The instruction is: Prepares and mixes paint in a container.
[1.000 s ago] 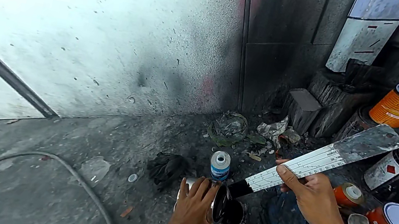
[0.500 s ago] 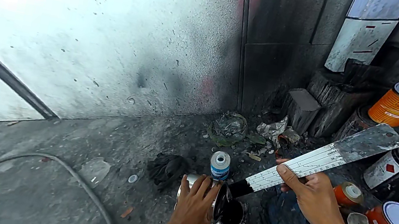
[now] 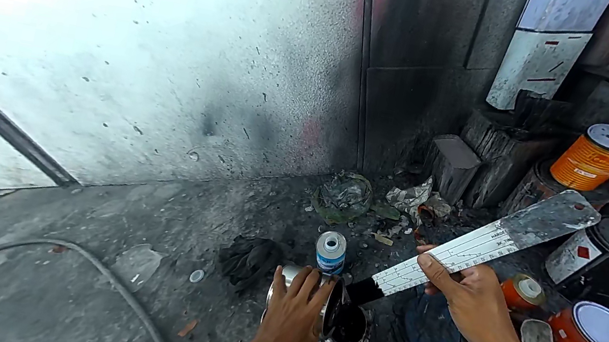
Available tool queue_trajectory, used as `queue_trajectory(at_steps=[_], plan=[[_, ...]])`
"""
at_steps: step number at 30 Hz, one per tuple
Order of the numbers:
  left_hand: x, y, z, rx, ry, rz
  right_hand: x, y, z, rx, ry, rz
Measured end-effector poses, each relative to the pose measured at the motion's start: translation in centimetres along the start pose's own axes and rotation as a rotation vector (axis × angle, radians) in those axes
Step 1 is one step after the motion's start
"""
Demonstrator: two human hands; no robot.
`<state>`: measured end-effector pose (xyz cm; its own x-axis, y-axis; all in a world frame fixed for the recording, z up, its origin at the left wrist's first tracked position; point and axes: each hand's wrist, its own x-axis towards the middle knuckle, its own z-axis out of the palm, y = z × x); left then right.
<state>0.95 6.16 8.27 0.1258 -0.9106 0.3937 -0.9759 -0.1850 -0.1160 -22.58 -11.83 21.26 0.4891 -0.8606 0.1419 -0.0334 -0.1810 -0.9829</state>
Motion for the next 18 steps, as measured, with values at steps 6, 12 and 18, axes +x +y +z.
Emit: queue_trajectory(at_steps=[6, 12, 18], plan=[[0.06, 0.13, -0.12, 0.002, 0.000, 0.014, -0.05, 0.07, -0.15, -0.007, 0.002, 0.011], [0.06, 0.21, -0.03, 0.005, 0.012, 0.040, -0.22, 0.23, -0.20, -0.017, -0.009, 0.004], [0.22, 0.20, -0.05, -0.008, 0.026, 0.056, -0.30, 0.22, -0.27, -0.031, -0.012, 0.014]])
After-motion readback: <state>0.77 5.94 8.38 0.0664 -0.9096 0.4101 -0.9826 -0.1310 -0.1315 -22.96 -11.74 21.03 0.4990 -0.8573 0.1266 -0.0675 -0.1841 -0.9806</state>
